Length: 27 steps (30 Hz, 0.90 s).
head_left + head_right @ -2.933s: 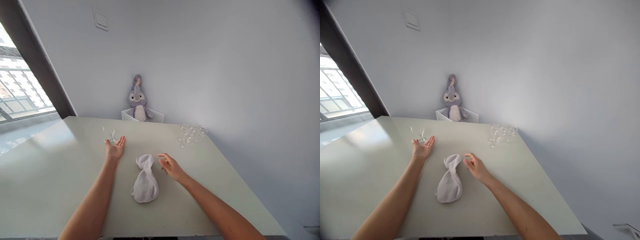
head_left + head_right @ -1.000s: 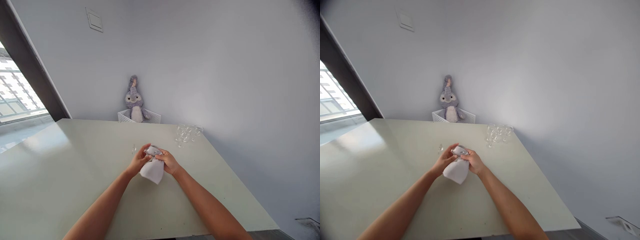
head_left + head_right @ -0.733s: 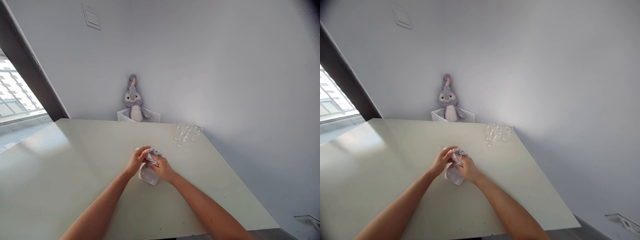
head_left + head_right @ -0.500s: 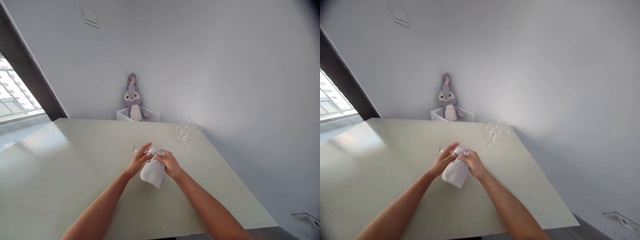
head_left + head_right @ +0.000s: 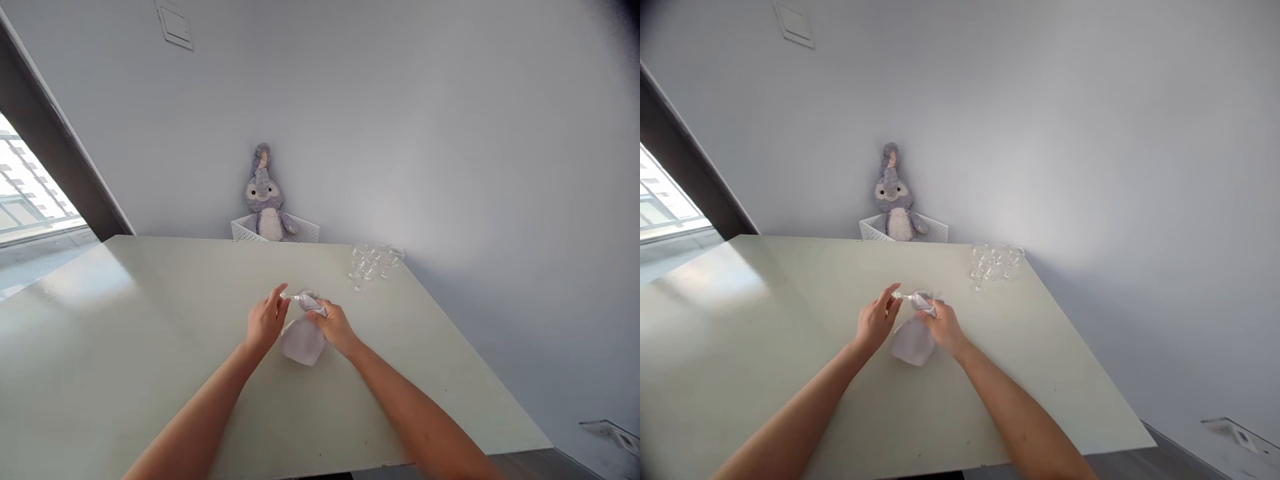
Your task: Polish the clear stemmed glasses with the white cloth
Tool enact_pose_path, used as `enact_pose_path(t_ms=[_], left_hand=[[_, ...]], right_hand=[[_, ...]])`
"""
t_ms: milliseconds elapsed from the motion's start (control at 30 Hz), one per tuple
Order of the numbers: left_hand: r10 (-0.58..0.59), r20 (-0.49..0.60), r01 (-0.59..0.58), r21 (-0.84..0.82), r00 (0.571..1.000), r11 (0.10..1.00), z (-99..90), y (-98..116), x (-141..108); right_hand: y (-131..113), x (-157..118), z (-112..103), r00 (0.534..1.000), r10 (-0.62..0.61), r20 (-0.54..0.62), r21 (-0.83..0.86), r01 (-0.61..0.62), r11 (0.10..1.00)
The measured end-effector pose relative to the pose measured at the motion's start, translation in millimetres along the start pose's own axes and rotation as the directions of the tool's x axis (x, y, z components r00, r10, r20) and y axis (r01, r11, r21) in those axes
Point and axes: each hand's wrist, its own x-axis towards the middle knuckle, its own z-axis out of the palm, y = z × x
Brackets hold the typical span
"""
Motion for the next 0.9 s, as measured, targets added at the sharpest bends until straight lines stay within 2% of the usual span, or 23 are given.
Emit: enact_pose_path(t_ms=[33,100,167,233,300,400,467,567,667,767,833,867,900], left_hand=[[0.137,-0.07,-0.124,0.162,0.988,0.979,-1.9,-0.4,0.5],[0.369,-0.08,-0.314,0.377,0.926,0.871,-5.4,-1.0,2.0],[0.464,-0.019,-0.407,0.449,0.885,0.795,-7.5,-2.8,3.8],[0.467,0.045,-0.438,0.438,0.883,0.785,-8.1,-7.2,5.2],[0.431,0.12,-0.442,0.385,0.894,0.81,-7.5,-13.3,6.2],[0.35,0.216,-0.402,0.29,0.912,0.869,-5.2,-19.6,6.0],[0.285,0.245,-0.342,0.23,0.926,0.911,-3.4,-19.1,4.9],[0.141,0.282,-0.191,0.157,0.949,0.969,-2.5,-13.5,3.0],[-0.024,0.295,-0.014,0.126,0.955,0.992,-5.7,-10.5,3.3],[-0.174,0.251,0.146,0.129,0.952,0.981,-12.8,-14.6,6.6],[-0.265,0.205,0.241,0.135,0.942,0.961,-16.8,-19.0,8.7],[-0.297,0.187,0.275,0.137,0.936,0.952,-17.7,-20.7,9.2],[-0.314,0.173,0.293,0.14,0.933,0.946,-17.4,-21.7,9.2]], right_hand=[[0.4,2.6,-3.1,0.998,0.066,-0.012,0.13,-0.064,0.989],[0.8,6.0,-8.1,0.985,0.17,0.033,0.369,-0.17,0.914],[0.7,6.8,-10.9,0.97,0.219,0.106,0.491,-0.242,0.837],[0.2,5.8,-12.2,0.961,0.219,0.167,0.492,-0.274,0.827],[-1.3,4.1,-14.2,0.964,0.167,0.207,0.38,-0.236,0.894],[-6.1,2.5,-21.5,0.966,0.046,0.256,0.039,-0.058,0.998],[-9.2,3.3,-29.4,0.951,-0.024,0.308,-0.155,0.075,0.985],[-8.4,7.9,-42.9,0.929,-0.103,0.356,-0.299,0.217,0.929],[-1.4,14.6,-54.7,0.955,-0.159,0.249,-0.429,0.255,0.867],[1.7,17.9,-60.7,0.967,-0.251,0.031,-0.536,0.228,0.813],[-1.7,15.8,-57.8,0.922,-0.376,-0.088,-0.593,0.255,0.764],[-4.6,13.4,-53.6,0.893,-0.44,-0.09,-0.627,0.292,0.722],[-7.7,10.4,-47.7,0.871,-0.49,-0.041,-0.66,0.344,0.668]])
